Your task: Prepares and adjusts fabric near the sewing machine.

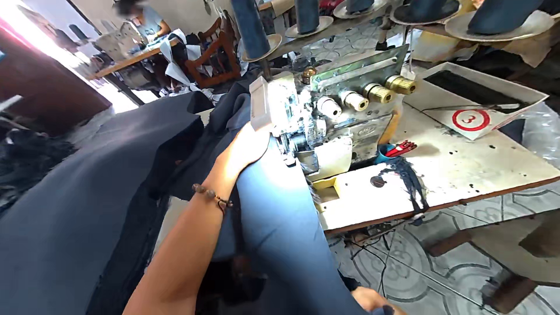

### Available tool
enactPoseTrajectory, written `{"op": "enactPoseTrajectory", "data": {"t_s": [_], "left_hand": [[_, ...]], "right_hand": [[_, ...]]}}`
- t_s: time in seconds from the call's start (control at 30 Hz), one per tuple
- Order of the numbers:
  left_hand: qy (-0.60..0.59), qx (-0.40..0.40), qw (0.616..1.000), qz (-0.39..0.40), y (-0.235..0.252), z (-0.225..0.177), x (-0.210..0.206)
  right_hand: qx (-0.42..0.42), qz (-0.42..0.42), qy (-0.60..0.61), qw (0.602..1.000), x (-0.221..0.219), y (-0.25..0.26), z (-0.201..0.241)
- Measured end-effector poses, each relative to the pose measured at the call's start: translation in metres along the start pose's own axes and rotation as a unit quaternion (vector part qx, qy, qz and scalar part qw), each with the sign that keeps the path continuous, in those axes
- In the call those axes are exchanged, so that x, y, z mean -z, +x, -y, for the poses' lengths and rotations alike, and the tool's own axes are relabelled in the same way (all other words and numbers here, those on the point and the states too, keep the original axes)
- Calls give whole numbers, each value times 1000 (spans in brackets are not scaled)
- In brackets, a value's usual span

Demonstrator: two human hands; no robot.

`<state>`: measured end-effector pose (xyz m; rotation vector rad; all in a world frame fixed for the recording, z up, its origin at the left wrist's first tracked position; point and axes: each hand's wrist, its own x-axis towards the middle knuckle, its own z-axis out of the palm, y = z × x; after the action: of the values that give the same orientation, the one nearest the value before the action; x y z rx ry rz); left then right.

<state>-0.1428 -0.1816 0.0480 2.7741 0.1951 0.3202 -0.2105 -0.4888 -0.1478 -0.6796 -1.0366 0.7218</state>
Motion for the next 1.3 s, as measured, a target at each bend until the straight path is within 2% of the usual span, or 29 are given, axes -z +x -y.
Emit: {"op": "enactPoseTrajectory", "data": {"t_s": [0.1, 0.23, 0.3, 0.33, 0.4, 0.47, 0.5, 0.53, 0.6, 0.63, 0.7, 0.8, 0.9, 1.0, 1.07, 1.17, 1.23, 1.3], "left_hand": [[-9, -58, 998, -33, 50, 47, -15], [69, 29, 994, -79, 94, 75, -27], [121, 35, 986, -112, 92, 73, -22], [112, 37, 986, -114, 71, 54, -12], [18, 31, 992, -122, 2, 14, 3], [-65, 30, 985, -158, -64, 17, -12], [-88, 55, 980, -170, -102, 22, -27], [-88, 87, 977, -176, -142, 25, -45], [-15, 115, 978, -172, -208, 34, -77], [44, 105, 977, -180, -230, 42, -86], [104, 100, 972, -185, -245, 53, -74], [126, 141, 971, -146, -218, 60, -17], [33, 199, 971, -127, -150, 74, 41], [-93, 267, 952, -121, -71, 80, 69], [-149, 264, 948, -96, -25, 76, 78], [-95, 178, 976, -84, 37, 73, 75], [-20, 63, 996, -68, 58, 81, 66], [46, -8, 999, -23, 58, 87, 61]], "right_hand": [[-38, -99, -46, 993, -3, 13, -1], [-30, -194, -125, 973, -3, 36, -14], [-14, -229, -138, 964, -3, 48, -19], [-13, -250, -131, 959, -5, 54, -20], [-22, -297, -87, 951, -11, 63, -19], [-38, -328, -42, 943, -16, 71, -18], [-40, -335, -29, 941, -16, 73, -18], [-41, -339, -21, 940, -16, 76, -18], [-48, -336, -32, 940, -13, 81, -14], [-55, -324, -53, 943, -9, 82, -12], [-55, -285, -100, 952, 0, 82, -11], [-56, -299, -27, 952, -2, 96, -6], [-79, -348, 117, 927, -19, 129, 3], [-68, -380, 226, 894, -29, 163, -1], [-41, -374, 245, 894, -30, 183, -10], [-28, -281, 158, 946, -24, 193, -21], [-29, -202, 28, 979, -15, 187, -22], [-7, -173, -163, 971, 0, 170, -16]]}}
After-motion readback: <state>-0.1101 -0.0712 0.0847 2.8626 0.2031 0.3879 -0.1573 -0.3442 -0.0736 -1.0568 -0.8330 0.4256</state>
